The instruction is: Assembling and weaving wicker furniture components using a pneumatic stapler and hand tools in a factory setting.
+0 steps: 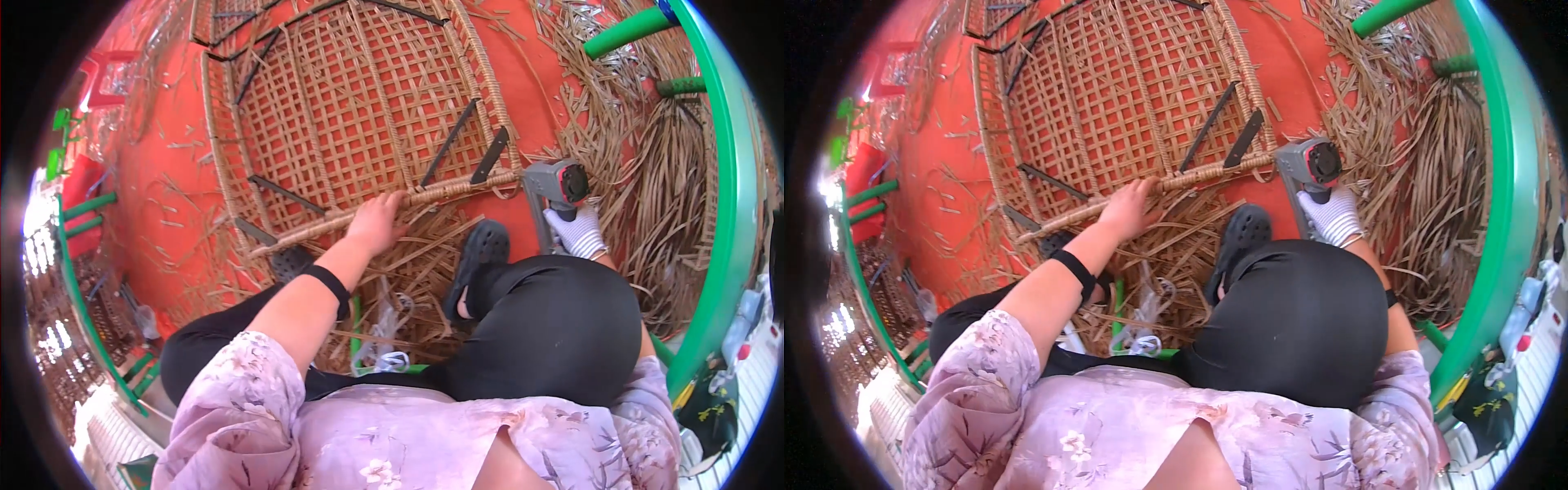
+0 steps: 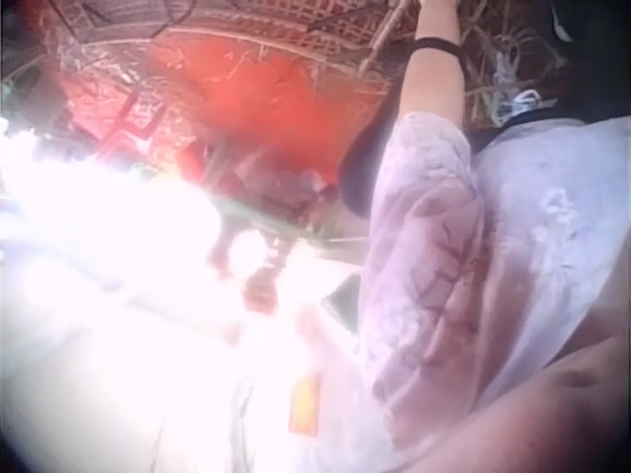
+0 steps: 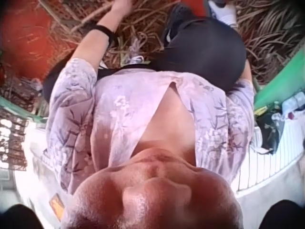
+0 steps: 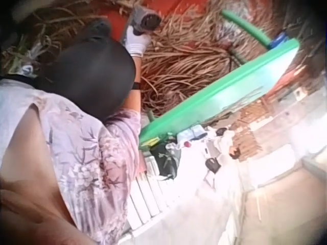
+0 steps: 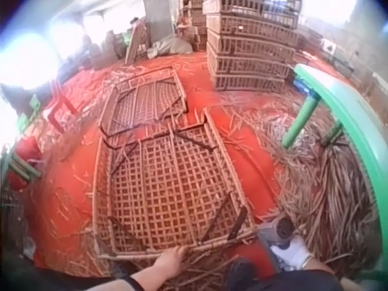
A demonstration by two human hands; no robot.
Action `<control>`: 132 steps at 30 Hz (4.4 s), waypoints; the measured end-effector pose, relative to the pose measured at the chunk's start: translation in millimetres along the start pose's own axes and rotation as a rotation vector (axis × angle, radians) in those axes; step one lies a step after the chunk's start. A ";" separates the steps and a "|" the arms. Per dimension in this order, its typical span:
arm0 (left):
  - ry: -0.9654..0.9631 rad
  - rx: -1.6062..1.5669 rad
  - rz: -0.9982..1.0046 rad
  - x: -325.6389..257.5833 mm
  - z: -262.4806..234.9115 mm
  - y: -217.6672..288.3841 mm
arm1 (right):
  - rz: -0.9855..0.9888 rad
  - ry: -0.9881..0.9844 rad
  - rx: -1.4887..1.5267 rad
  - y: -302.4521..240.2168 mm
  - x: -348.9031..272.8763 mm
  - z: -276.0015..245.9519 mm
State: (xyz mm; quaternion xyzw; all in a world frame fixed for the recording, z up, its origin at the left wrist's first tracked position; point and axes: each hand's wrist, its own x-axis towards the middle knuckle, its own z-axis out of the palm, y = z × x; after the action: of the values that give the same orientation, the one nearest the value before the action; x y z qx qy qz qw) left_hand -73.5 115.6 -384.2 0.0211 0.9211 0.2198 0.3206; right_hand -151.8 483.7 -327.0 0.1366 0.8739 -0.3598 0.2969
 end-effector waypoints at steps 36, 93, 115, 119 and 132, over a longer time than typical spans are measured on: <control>0.083 0.163 0.073 34.5 18.6 -40.0 | 0.015 0.251 0.164 73.4 8.5 59.0; 0.129 0.173 0.062 39.8 23.3 -53.0 | -0.150 0.187 0.102 30.5 14.9 46.4; -0.041 -0.065 -0.066 7.0 -44.7 -43.7 | -0.192 0.570 0.812 -55.7 -148.7 -185.8; -0.040 -0.228 -0.059 -16.9 -95.4 -52.0 | -0.271 0.457 1.029 12.0 -170.6 -275.4; 0.460 0.076 0.049 -198.5 -298.7 -49.2 | -0.124 0.466 1.511 156.1 -167.5 -338.8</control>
State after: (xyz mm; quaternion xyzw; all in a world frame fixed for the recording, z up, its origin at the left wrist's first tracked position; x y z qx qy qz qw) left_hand -90.1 -81.3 -80.9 0.0047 0.9767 0.1919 0.0959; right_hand -91.9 829.9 -117.8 0.3241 0.4389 -0.8335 -0.0875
